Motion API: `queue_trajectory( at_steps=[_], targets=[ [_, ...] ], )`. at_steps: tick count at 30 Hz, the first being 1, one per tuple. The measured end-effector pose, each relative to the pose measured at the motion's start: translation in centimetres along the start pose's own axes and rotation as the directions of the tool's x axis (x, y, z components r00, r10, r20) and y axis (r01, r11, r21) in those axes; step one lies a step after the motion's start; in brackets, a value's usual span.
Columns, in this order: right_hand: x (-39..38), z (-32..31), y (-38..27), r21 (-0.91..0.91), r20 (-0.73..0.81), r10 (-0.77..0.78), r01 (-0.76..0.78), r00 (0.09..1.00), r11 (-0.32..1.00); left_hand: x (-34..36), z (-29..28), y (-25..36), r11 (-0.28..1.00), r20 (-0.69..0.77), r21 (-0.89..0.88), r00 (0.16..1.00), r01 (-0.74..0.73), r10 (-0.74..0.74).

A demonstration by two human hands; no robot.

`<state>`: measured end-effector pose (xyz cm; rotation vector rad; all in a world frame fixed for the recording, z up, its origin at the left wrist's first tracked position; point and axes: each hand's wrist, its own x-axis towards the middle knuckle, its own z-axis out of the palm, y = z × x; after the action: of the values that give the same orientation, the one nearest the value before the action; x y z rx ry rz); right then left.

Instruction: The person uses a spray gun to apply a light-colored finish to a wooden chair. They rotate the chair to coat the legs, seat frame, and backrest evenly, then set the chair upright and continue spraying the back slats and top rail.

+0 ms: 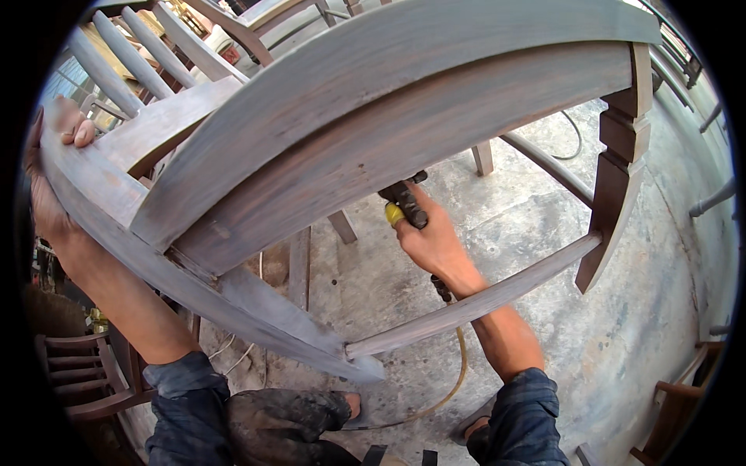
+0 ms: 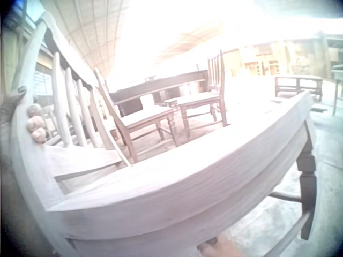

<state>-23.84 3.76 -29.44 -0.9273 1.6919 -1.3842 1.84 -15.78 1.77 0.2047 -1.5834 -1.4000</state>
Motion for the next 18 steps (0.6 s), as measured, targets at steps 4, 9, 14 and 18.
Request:
queue_trajectory(
  at_steps=[4, 9, 14, 18],
  targets=[
    [-0.2, 1.6, -0.5, 0.04, 0.085, 0.088, -0.092, 0.992, 0.995, -0.2, 1.0, -0.3, 1.0, -0.022, 0.009, 1.0, -0.013, 0.014],
    [-0.4, 1.2, -1.7, 0.105, 0.075, 0.098, -0.105, 0.992, 0.989, -0.1, -0.1, 0.0, 1.0, 0.015, -0.004, 1.0, -0.006, 0.007],
    [0.5, -2.2, -0.2, 0.206, -0.115, 0.038, -0.014, 0.993, 0.978, -0.6, 0.0, 0.1, 0.996, -0.013, 0.07, 0.999, -0.049, 0.05],
    [1.0, -4.6, 0.3, 0.21, -0.203, 0.006, 0.038, 0.979, 0.977, 0.3, -1.9, 0.5, 0.997, 0.1, 0.066, 0.994, -0.04, 0.033]
  ],
)
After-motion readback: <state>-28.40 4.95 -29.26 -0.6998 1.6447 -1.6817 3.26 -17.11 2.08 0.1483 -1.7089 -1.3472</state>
